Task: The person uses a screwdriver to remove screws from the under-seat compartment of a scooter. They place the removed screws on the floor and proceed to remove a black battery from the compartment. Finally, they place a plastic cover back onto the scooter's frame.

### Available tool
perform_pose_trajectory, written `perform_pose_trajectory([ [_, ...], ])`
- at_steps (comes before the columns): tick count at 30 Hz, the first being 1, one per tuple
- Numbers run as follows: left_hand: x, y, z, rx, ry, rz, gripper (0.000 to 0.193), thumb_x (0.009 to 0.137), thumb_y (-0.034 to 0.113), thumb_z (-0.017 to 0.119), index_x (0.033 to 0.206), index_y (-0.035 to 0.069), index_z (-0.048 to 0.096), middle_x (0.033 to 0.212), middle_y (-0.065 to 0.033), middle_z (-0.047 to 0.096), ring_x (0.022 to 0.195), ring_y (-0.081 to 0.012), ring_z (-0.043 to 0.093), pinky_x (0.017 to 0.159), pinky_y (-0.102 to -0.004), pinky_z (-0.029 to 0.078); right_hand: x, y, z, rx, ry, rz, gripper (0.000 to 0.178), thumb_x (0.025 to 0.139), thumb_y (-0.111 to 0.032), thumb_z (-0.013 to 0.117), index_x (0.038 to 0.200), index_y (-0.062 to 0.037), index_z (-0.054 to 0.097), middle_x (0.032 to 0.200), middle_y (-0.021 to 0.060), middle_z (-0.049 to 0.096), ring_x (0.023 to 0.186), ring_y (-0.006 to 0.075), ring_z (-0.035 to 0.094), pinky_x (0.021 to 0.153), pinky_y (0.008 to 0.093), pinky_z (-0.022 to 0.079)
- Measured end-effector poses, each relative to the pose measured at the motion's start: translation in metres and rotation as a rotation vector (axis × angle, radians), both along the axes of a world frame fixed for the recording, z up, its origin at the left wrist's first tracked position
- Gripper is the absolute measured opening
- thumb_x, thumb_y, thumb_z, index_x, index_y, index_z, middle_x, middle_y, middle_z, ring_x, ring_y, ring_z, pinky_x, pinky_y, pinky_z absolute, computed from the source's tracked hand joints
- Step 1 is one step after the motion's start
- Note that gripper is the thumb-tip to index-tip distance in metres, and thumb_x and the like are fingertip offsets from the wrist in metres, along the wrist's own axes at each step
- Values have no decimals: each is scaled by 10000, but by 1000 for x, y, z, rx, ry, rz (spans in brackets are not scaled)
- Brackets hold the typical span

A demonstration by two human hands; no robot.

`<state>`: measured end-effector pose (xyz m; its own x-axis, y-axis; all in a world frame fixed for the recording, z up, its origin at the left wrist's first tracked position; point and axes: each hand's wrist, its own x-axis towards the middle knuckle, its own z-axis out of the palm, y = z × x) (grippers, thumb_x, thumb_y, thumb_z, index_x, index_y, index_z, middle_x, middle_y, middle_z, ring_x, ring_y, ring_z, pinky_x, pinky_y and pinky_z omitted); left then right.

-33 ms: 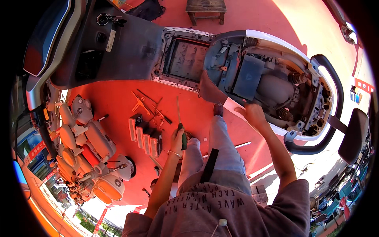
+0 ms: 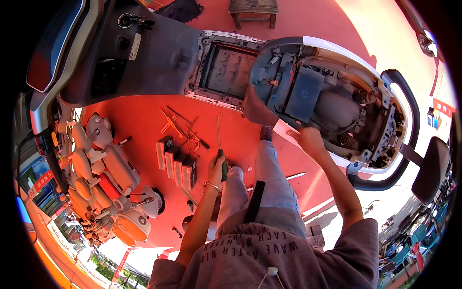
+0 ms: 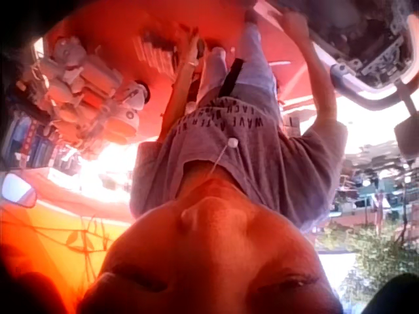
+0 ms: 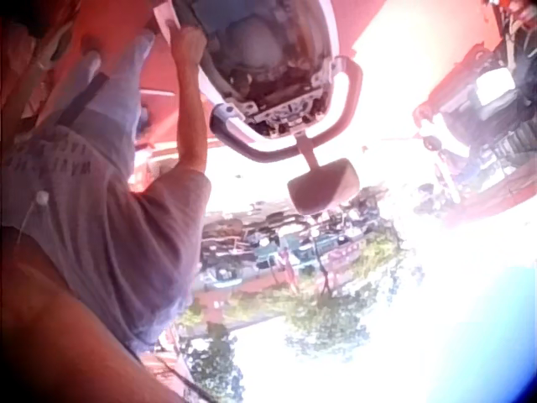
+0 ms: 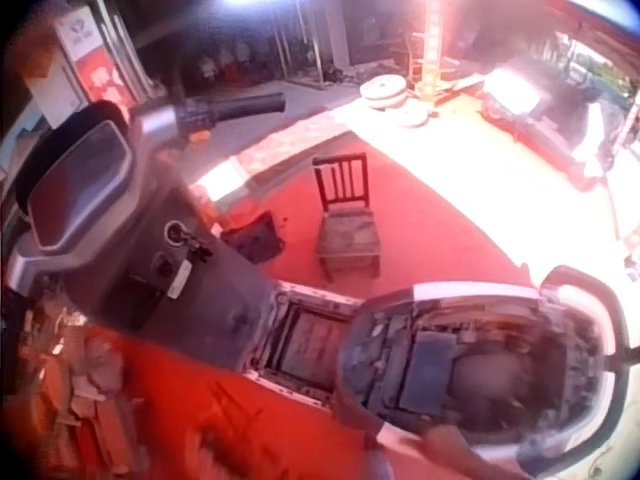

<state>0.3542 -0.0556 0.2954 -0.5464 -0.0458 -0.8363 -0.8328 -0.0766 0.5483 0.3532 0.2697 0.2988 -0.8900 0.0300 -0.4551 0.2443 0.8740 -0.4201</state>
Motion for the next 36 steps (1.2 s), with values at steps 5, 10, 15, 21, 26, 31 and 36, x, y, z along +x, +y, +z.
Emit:
perform_pose_trajectory([
  [5, 8, -12, -59, -89, 56, 1, 168, 814, 197, 531, 841, 32, 514, 623, -27, 514, 500, -95, 523, 425, -228, 410, 3, 1, -16, -131, 99, -22, 450, 824, -366, 551, 556, -10, 489, 486, 198, 473, 479, 391, 500, 427, 441, 385],
  [10, -5, -22, -159, -585, 188, -199, 242, 743, 214, 572, 874, 13, 536, 674, -124, 572, 570, -239, 577, 529, -354, 468, 0, -2, -23, -143, 50, 37, 314, 852, -314, 528, 794, -15, 603, 521, 206, 462, 479, 386, 491, 405, 410, 347],
  [15, -70, -13, -199, -816, 541, -354, 250, 723, 162, 564, 923, 18, 528, 788, -215, 560, 683, -366, 572, 582, -426, 471, -3, -8, -15, -136, 32, 14, 389, 864, -349, 505, 723, 8, 565, 528, 219, 461, 492, 398, 491, 404, 407, 333],
  [21, -121, -20, -239, -804, 696, -359, 328, 710, 111, 590, 1013, 48, 480, 813, -204, 560, 682, -375, 577, 558, -420, 470, 4, -3, -21, -25, -120, -21, 408, 885, -339, 478, 749, 38, 556, 551, 190, 471, 476, 332, 482, 434, 358, 339],
  [26, -162, -11, -282, -791, 609, -344, 330, 682, 118, 613, 955, 9, 462, 808, -232, 556, 683, -362, 582, 566, -409, 480, 12, 2, -23, -35, -110, -92, 442, 898, -348, 448, 789, 71, 535, 626, 173, 528, 528, 261, 511, 479, 353, 375],
  [31, -190, 2, -305, -717, 538, -281, 320, 703, 144, 602, 957, -1, 471, 881, -238, 535, 724, -375, 577, 644, -421, 476, 34, 26, -25, 59, -130, -195, 511, 881, -423, 456, 802, 80, 497, 614, 89, 466, 549, 154, 427, 484, 320, 363],
  [36, -199, -9, -316, -693, 511, -381, 277, 770, 195, 554, 965, 12, 481, 935, -244, 504, 728, -374, 573, 633, -415, 473, 37, 29, -26, 138, -99, -212, 561, 872, -449, 457, 923, 108, 493, 691, 138, 499, 589, 193, 478, 512, 336, 402],
])
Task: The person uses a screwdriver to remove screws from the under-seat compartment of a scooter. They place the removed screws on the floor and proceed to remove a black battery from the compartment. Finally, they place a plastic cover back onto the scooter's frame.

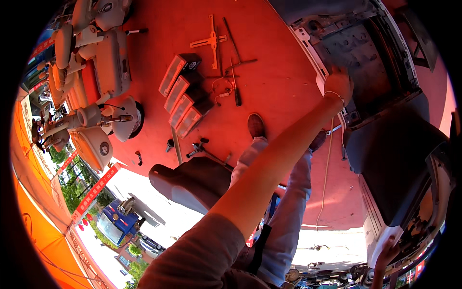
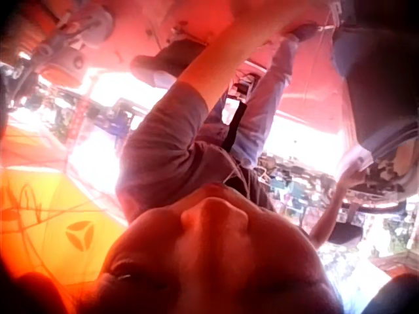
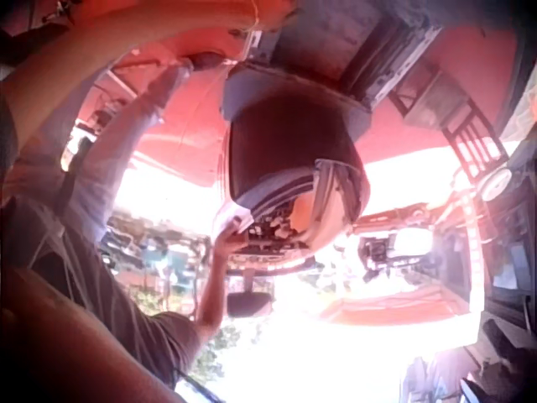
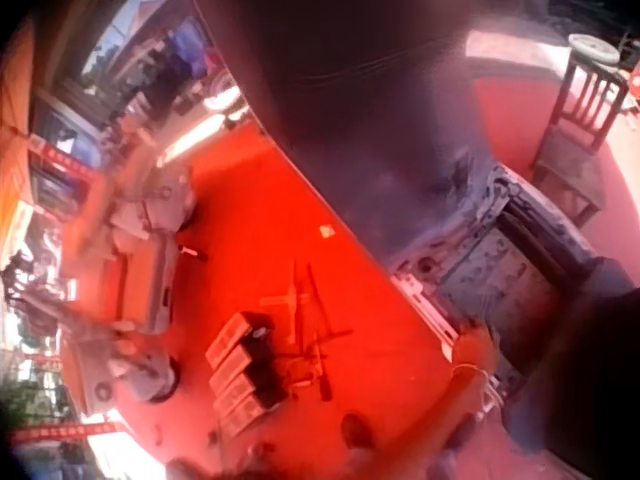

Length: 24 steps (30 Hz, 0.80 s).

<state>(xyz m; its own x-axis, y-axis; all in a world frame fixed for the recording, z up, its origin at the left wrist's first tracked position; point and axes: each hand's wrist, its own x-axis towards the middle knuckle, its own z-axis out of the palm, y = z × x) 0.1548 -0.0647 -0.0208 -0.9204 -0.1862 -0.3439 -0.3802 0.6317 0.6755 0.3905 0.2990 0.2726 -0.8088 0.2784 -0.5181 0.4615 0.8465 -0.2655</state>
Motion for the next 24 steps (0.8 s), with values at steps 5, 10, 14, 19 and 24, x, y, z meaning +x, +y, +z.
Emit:
perform_pose_trajectory([
  [5, 22, -32, -3, 207, 266, 151, 244, 814, 226, 537, 946, 32, 470, 822, -151, 533, 677, -280, 587, 559, -386, 456, 19, 36, 1, 182, -23, 8, 560, 881, -442, 438, 961, 109, 496, 742, 166, 536, 615, 223, 513, 533, 347, 426],
  [10, 134, -144, -107, 17, 112, 471, 159, 816, 97, 512, 931, 35, 422, 686, -121, 518, 586, -270, 544, 500, -378, 419, 27, 39, 13, 381, -79, 1, 531, 898, -410, 415, 1035, 98, 484, 870, 204, 561, 721, 259, 551, 610, 354, 457],
  [14, 239, -253, -258, -414, -484, 325, 341, 769, 189, 559, 1017, 9, 410, 966, -238, 509, 803, -414, 555, 649, -477, 468, 23, 24, 6, 513, -45, 23, 525, 898, -410, 407, 1027, 92, 488, 873, 205, 556, 728, 269, 548, 614, 360, 448],
  [19, 276, -319, -353, -581, -608, 234, 415, 776, 301, 566, 1001, -8, 405, 900, -268, 553, 792, -424, 572, 650, -472, 485, 3, 31, -8, 571, 59, 77, 517, 899, -410, 396, 1016, 84, 493, 877, 205, 548, 737, 282, 544, 619, 367, 437],
  [24, 276, -284, -341, 61, -612, 503, 408, 744, 335, 646, 930, 24, 458, 808, -113, 593, 682, -260, 616, 559, -324, 521, 7, 33, -5, 522, 154, 87, 511, 900, -411, 386, 1006, 76, 498, 880, 206, 541, 746, 295, 540, 624, 375, 426],
])
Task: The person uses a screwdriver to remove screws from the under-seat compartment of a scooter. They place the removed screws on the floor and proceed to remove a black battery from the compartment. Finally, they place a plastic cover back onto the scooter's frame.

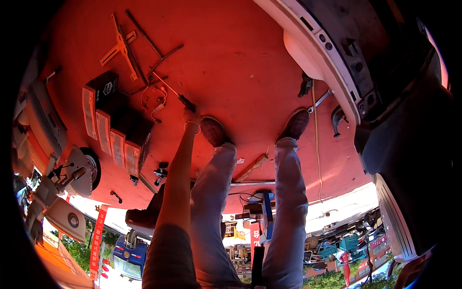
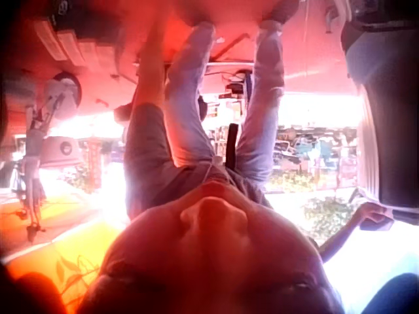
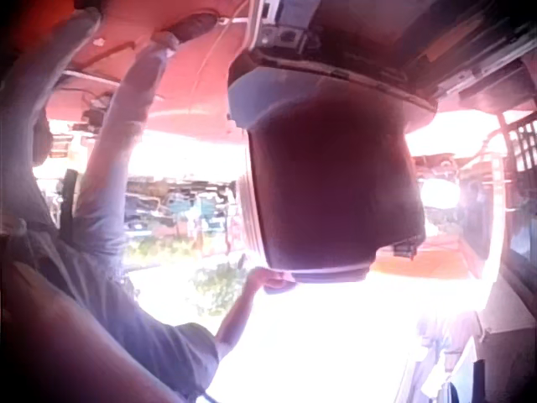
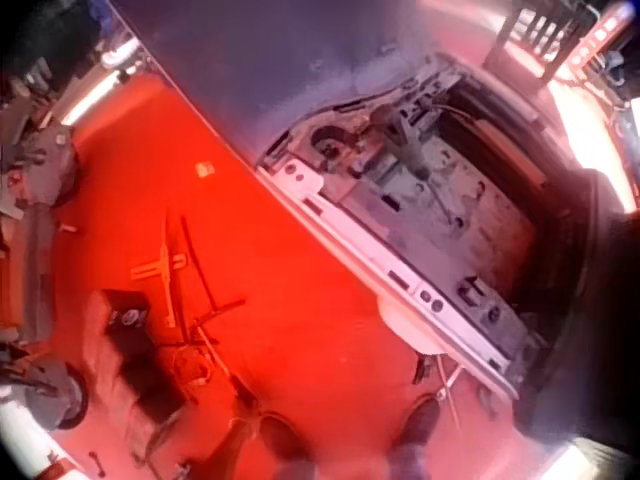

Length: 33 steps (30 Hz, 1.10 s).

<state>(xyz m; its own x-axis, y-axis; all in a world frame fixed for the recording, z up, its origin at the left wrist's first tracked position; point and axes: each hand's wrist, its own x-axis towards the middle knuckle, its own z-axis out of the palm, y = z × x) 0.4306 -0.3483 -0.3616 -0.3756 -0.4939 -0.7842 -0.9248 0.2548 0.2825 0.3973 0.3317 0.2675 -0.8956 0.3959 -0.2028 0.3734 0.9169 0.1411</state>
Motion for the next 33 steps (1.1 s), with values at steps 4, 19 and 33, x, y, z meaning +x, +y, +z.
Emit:
perform_pose_trajectory([
  [4, -2, 100, 134, 986, 112, 697, 154, 847, 205, 566, 913, 72, 527, 840, -62, 589, 745, -176, 598, 615, -261, 533, 23, -28, 22, -21, 72, -11, 506, 900, -411, 378, 997, 70, 503, 883, 206, 536, 753, 305, 536, 629, 381, 417],
  [19, -48, 375, 670, 772, 558, -612, 364, 780, 41, 601, 1082, -23, 409, 809, -133, 592, 729, -195, 614, 665, -271, 480, -29, -152, 56, -1178, 447, 64, 499, 670, -317, 711, 998, 23, 549, 905, 162, 563, 794, 311, 552, 710, 350, 452],
  [33, -230, 447, 595, 277, 882, -554, 466, 894, 371, 439, 1120, -35, 472, 1035, -146, 571, 944, -232, 557, 824, -325, 432, -46, 18, 36, -1239, -103, -518, 242, 780, -149, 562, 678, 56, 485, 498, 104, 451, 418, 168, 410, 405, 318, 342],
])
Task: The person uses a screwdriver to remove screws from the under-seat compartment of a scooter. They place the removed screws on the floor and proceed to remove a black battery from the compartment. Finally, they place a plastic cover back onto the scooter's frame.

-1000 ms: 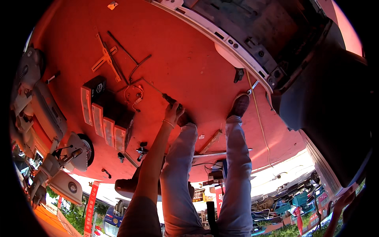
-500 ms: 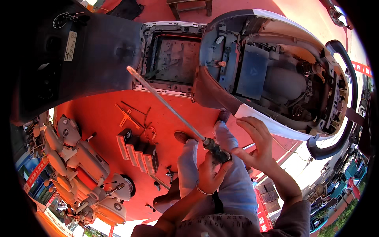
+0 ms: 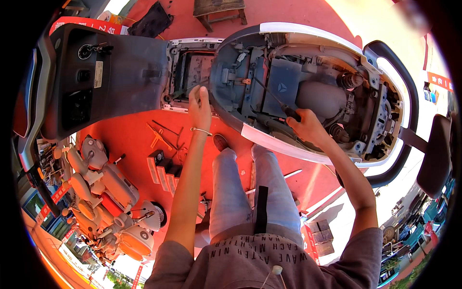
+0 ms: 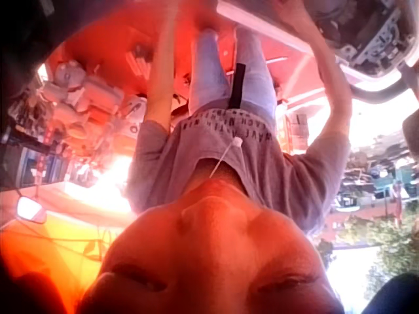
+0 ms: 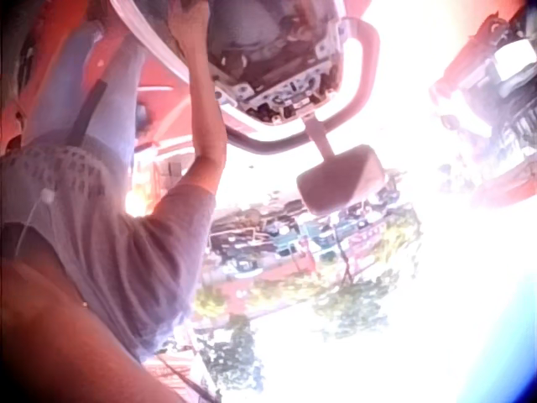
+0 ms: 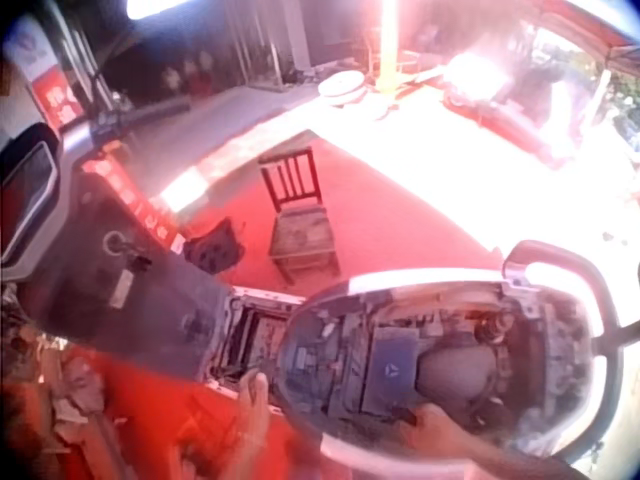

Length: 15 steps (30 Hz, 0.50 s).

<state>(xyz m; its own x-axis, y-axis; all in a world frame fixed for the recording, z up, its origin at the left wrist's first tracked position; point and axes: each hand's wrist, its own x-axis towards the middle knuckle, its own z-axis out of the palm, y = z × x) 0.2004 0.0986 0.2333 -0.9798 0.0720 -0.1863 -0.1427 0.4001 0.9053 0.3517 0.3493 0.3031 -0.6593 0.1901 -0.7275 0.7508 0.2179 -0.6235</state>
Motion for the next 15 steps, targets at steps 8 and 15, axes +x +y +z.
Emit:
perform_pose_trajectory([
  [8, -14, 32, -37, -244, 37, 92, 366, 888, 261, 420, 1173, 38, 472, 1049, -199, 569, 925, -345, 563, 782, -373, 436, -78, -47, -58, -258, -238, -302, 226, 778, -119, 530, 639, 52, 477, 513, 87, 466, 401, 158, 426, 338, 295, 304],
  [15, -12, 34, -42, -129, 32, 129, 346, 874, 161, 407, 1187, 25, 458, 1068, -207, 559, 918, -355, 563, 781, -370, 436, -131, -70, -97, -376, -305, -728, 157, 803, -68, 500, 780, 80, 453, 551, 89, 438, 423, 155, 424, 331, 282, 271],
])
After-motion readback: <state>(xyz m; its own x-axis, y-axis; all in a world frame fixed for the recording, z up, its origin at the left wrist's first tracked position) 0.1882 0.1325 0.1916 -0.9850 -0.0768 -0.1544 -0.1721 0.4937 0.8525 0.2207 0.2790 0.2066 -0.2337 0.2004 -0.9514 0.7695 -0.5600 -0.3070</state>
